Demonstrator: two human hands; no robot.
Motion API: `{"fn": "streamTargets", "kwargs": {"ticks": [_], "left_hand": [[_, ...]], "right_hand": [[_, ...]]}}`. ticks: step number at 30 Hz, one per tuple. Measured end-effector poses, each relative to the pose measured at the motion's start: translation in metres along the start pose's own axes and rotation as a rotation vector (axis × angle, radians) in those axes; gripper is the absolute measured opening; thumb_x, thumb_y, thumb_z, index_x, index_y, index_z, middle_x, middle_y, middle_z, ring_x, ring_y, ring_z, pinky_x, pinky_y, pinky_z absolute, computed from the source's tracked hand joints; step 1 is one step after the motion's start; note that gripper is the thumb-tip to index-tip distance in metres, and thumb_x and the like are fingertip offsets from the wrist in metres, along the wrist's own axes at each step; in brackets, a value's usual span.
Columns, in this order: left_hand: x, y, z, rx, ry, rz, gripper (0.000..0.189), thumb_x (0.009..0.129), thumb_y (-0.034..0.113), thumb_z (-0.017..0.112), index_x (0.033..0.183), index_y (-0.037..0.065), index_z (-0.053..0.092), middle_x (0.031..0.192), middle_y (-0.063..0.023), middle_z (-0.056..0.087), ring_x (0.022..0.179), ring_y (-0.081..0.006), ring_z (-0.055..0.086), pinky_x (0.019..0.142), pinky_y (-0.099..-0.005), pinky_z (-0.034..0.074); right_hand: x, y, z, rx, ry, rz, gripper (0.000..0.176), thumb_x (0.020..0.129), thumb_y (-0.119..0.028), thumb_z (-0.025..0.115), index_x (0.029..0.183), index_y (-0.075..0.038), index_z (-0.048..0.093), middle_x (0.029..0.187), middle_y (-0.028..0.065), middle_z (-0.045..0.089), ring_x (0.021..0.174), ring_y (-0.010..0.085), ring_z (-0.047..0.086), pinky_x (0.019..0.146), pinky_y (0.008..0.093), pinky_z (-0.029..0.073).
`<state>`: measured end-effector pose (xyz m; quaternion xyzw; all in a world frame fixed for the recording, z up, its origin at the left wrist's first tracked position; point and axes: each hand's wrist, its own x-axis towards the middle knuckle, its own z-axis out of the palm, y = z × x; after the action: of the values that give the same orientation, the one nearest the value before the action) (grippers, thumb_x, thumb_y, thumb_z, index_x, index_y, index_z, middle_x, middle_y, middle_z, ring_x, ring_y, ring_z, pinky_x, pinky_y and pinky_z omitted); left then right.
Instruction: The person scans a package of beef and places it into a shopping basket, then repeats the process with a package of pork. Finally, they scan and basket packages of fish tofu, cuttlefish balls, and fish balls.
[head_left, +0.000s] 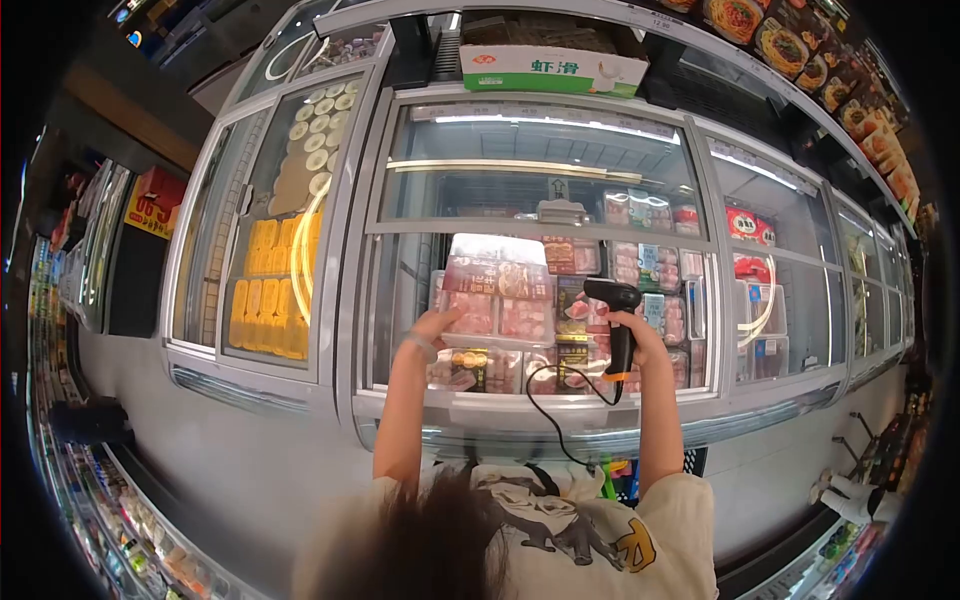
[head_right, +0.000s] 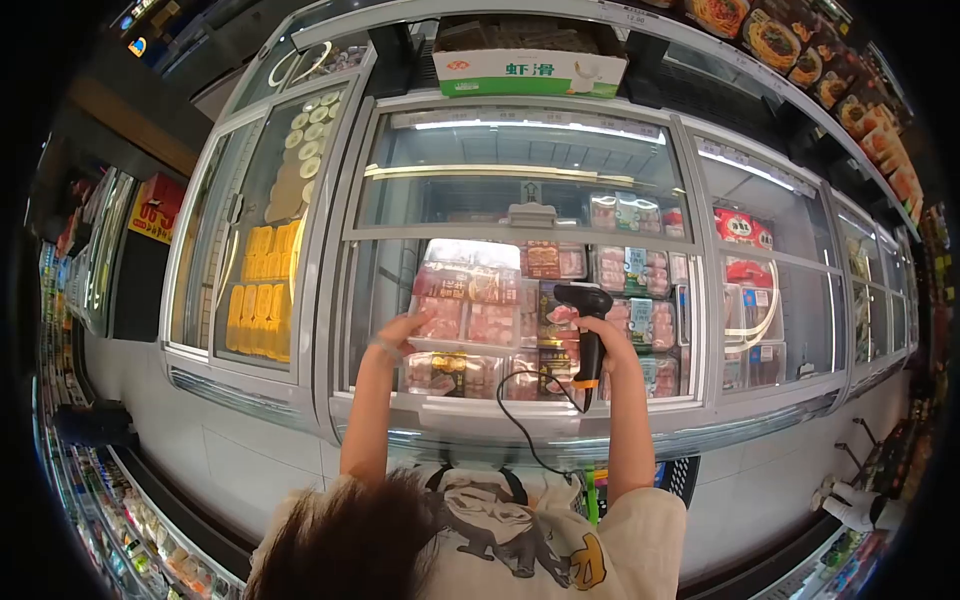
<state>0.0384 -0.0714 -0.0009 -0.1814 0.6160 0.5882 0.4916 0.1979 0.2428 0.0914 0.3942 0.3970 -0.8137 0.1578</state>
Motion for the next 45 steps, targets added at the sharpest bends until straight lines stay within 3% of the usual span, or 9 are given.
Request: {"fn": "streamTargets", "kwargs": {"ticks": [10,11,14,24,30,34,39,44,45], "left_hand": [[-0.166,-0.002,0.018,-0.08,-0.262,0.396,0.044,0.077,0.019,0.057,0.113,-0.001,0.041,0.103,-0.0065,0.051,0.091,-0.0125,0.05,0.076,-0.0262,0.042],[-0.176,-0.001,0.02,-0.079,-0.279,0.447,0.045,0.077,0.019,0.057,0.114,-0.001,0.04,0.104,-0.0067,0.051,0.092,-0.0126,0.05,0.077,-0.0265,0.041],[-0.193,0.002,0.02,-0.05,-0.299,0.551,0.047,0.077,0.019,0.058,0.116,-0.001,0.038,0.105,-0.0068,0.05,0.094,-0.013,0.049,0.081,-0.0269,0.039],[-0.201,0.01,0.026,0.073,-0.402,0.686,0.057,0.077,0.023,0.058,0.122,0.001,0.032,0.112,-0.0061,0.045,0.1,-0.013,0.044,0.084,-0.0277,0.037],[-0.188,-0.004,0.023,-0.163,-0.474,0.562,0.051,0.085,0.024,0.046,0.128,0.006,0.025,0.119,-0.0058,0.041,0.104,-0.0132,0.043,0.088,-0.0296,0.034],[-0.173,0.017,0.027,-0.11,-0.5,0.699,0.061,0.084,0.044,0.037,0.128,0.006,0.023,0.12,-0.0077,0.04,0.108,-0.0176,0.041,0.091,-0.031,0.032],[-0.113,0.032,0.046,-0.181,-0.601,0.88,0.08,0.074,0.065,0.03,0.126,0.005,0.024,0.122,-0.0105,0.038,0.111,-0.0235,0.039,0.094,-0.0351,0.03],[-0.146,0.04,0.076,-0.73,-0.413,0.98,0.062,0.08,0.055,0.035,0.117,0.005,0.037,0.113,-0.0118,0.045,0.1,-0.0258,0.046,0.086,-0.0401,0.039],[-0.111,0.028,0.059,-0.689,-0.618,0.955,0.055,0.08,0.051,0.037,0.11,0.005,0.042,0.105,-0.0116,0.049,0.095,-0.0257,0.048,0.081,-0.0389,0.041]], "right_hand": [[-0.05,0.04,0.061,0.016,0.149,-0.567,0.039,0.071,-0.022,0.066,0.099,-0.006,0.045,0.087,0.0085,0.058,0.079,0.0177,0.059,0.053,0.0229,0.04],[-0.056,0.045,0.073,0.002,0.157,-0.598,0.039,0.074,-0.019,0.062,0.104,-0.006,0.043,0.101,0.0097,0.053,0.091,0.0167,0.053,0.069,0.0271,0.043],[-0.058,0.06,0.087,0.051,0.093,-0.792,0.047,0.073,-0.019,0.063,0.111,-0.005,0.04,0.103,0.0076,0.051,0.094,0.0156,0.05,0.075,0.0283,0.042],[-0.134,0.037,0.127,0.064,0.124,-0.969,0.048,0.066,-0.004,0.062,0.111,-0.002,0.042,0.092,0.0057,0.051,0.082,0.015,0.052,0.071,0.0266,0.044],[-0.133,0.025,0.124,0.13,0.164,-0.917,0.049,0.065,-0.001,0.06,0.11,-0.001,0.042,0.09,0.0074,0.052,0.077,0.0156,0.054,0.067,0.0268,0.045],[-0.139,0.034,0.133,0.01,0.271,-1.075,0.042,0.063,-0.002,0.064,0.102,0.0,0.047,0.086,0.0088,0.055,0.071,0.0141,0.055,0.062,0.0256,0.045],[-0.179,0.049,0.17,-0.7,0.432,-1.236,0.051,0.058,-0.013,0.071,0.1,0.0,0.047,0.078,0.0091,0.059,0.068,0.0167,0.058,0.061,0.0283,0.046],[-0.199,0.062,0.207,-0.943,0.353,-1.377,0.048,0.055,-0.016,0.071,0.095,-0.001,0.051,0.083,0.0148,0.059,0.071,0.0277,0.059,0.06,0.0299,0.046],[-0.195,0.072,0.212,-1.088,0.384,-1.402,0.046,0.055,-0.015,0.07,0.095,-0.001,0.052,0.089,0.0167,0.057,0.072,0.0276,0.058,0.059,0.0299,0.046]]}}
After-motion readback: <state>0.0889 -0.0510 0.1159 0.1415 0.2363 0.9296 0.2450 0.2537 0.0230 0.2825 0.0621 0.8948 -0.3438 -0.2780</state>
